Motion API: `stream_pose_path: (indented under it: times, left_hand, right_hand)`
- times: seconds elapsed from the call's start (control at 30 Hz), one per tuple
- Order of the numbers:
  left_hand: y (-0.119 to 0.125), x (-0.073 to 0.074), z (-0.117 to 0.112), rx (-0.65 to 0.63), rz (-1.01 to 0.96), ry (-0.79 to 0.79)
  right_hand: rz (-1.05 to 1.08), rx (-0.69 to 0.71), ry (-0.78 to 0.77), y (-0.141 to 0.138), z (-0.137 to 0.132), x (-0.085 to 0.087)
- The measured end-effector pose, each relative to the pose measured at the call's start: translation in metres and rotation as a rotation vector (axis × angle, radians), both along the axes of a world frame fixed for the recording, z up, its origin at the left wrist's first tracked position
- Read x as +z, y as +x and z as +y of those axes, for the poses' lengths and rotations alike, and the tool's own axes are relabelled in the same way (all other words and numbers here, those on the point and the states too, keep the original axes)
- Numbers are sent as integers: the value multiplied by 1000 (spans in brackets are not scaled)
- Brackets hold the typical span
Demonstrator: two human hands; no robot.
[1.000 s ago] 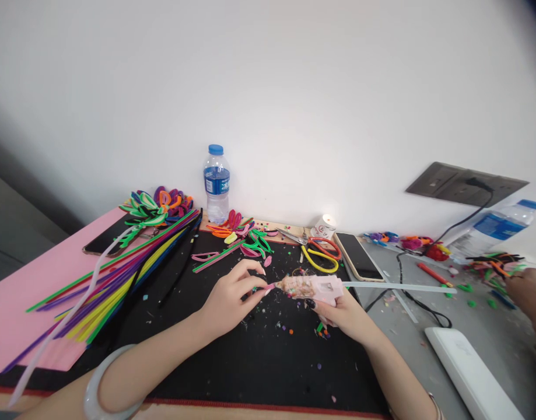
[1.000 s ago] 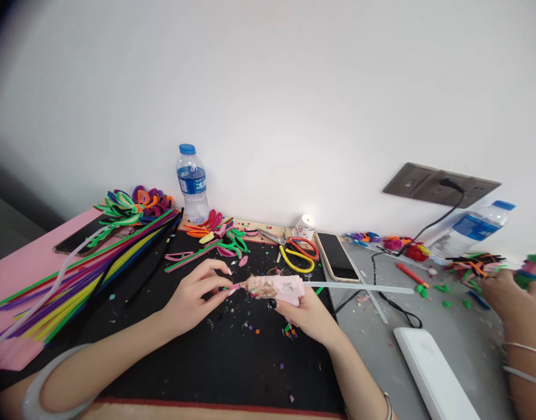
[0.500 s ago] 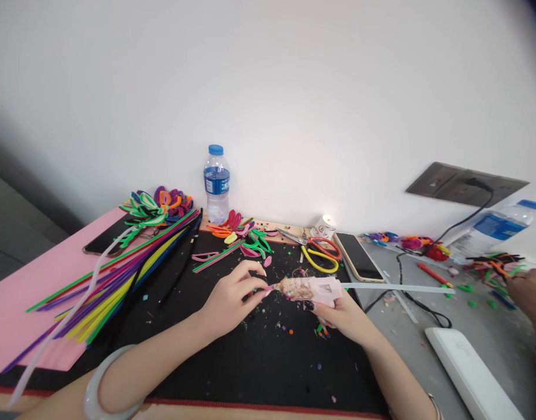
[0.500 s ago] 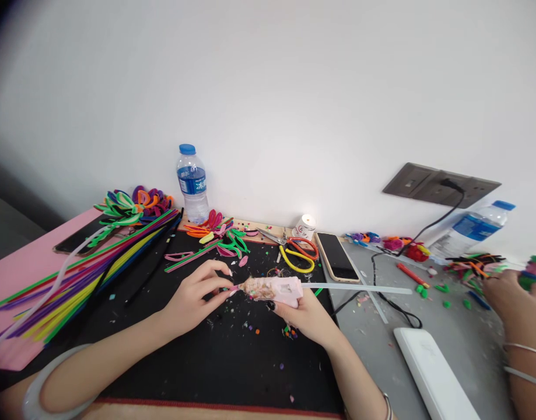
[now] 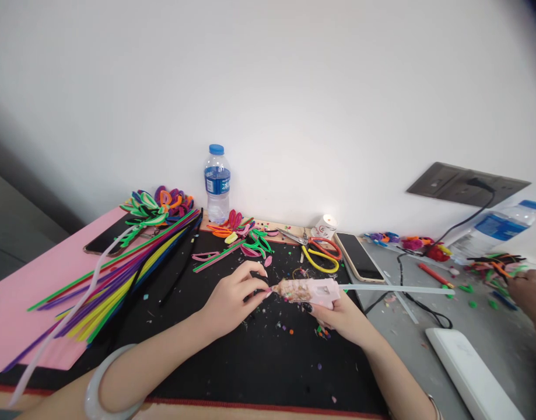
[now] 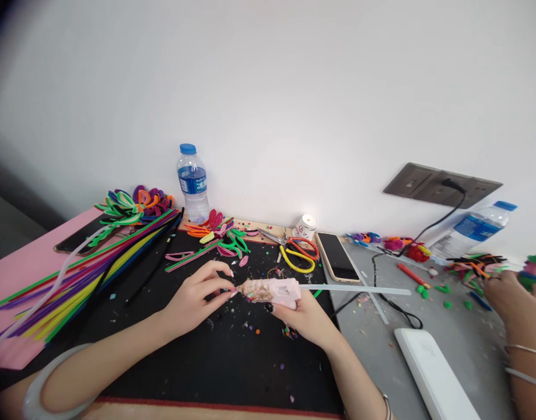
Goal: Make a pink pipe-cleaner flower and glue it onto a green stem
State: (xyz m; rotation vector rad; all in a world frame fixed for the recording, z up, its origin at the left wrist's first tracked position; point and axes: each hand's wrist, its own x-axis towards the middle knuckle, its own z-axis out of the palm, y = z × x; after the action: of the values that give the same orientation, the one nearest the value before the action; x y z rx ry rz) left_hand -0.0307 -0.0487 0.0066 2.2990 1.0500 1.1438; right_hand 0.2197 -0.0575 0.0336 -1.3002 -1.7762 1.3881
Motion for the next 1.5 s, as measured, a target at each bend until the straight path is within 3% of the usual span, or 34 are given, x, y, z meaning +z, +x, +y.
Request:
stream_pose_path:
  times: [0.57, 1.1, 1.3, 1.5]
  left_hand:
    - [0, -1, 1, 12, -31, 1]
    - [1, 0, 1, 16, -84, -42]
    - [1, 4, 2, 28, -102, -73]
    - [1, 3, 3, 55, -154, -109]
  right_hand:
    - [27, -51, -39, 7, 1, -8]
    - [-12, -81, -50, 7, 2, -4]
    - [5, -164, -53, 7, 3, -2]
    - [-9, -316, 71, 13, 8, -3]
